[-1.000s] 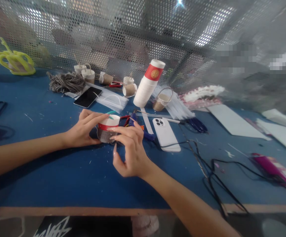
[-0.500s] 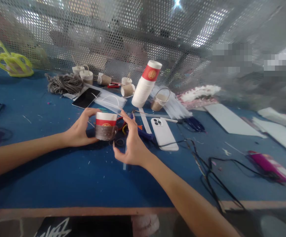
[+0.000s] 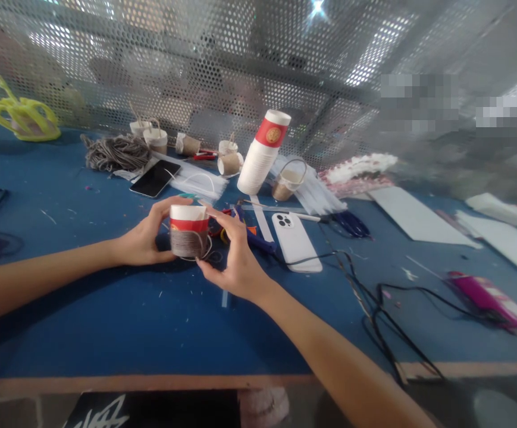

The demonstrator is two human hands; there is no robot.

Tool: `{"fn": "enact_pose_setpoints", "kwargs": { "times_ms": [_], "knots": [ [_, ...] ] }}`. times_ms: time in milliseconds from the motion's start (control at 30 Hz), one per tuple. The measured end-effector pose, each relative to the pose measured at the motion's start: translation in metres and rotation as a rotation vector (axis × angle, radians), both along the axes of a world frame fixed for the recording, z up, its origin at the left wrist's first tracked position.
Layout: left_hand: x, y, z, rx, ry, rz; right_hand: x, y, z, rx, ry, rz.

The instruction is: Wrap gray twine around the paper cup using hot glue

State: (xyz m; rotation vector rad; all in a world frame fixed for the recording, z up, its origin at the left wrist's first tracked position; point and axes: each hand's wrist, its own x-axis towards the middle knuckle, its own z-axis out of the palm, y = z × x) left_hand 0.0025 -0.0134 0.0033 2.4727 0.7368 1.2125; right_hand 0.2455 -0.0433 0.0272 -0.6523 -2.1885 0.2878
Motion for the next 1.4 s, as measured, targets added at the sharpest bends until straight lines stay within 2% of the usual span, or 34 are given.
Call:
{"fn": "enact_pose_setpoints", "kwargs": {
  "times_ms": [100, 267, 333, 467, 567, 700, 967, 1100, 1233, 1400],
  "knots": [
    [0.001, 0.0, -0.002, -0.019, -0.033, -0.033, 0.0, 0.0, 0.001, -0.001, 0.035, 0.019],
    [0.0, 0.001, -0.002, -0.095, -0.095, -0.144, -0.001, 0.001, -0.001, -0.093, 0.057, 0.122],
    [-0.001, 0.002, 0.0, -0.209, -0.125, -0.236, 0.0, 0.003, -0.002, -0.09, 0.072, 0.153],
    [0.0, -0.001, 0.007, -0.571, -0.308, -0.413, 0.002, 0.007, -0.004, -0.098, 0.098, 0.142],
    [0.006, -0.006, 0.007, -0.74, -0.493, -0.396, 0.002, 0.009, -0.006, -0.101, 0.064, 0.096],
    [0.014, -0.01, 0.005, -0.847, -0.551, -0.367, 0.0, 0.008, -0.008, -0.052, 0.059, 0.097],
    [0.011, -0.006, 0.002, -0.852, -0.532, -0.284, -0.003, 0.005, -0.01, -0.001, 0.047, 0.1],
    [0.013, -0.009, -0.001, -0.892, -0.589, -0.32, -0.005, 0.004, -0.009, 0.006, 0.059, 0.097],
    [0.017, -0.01, -0.007, -1.006, -0.631, -0.402, -0.006, 0.003, -0.006, 0.044, 0.022, 0.08],
    [0.019, -0.008, -0.009, -1.058, -0.639, -0.334, -0.008, -0.001, -0.002, 0.029, 0.0, 0.068]
  ]
}}
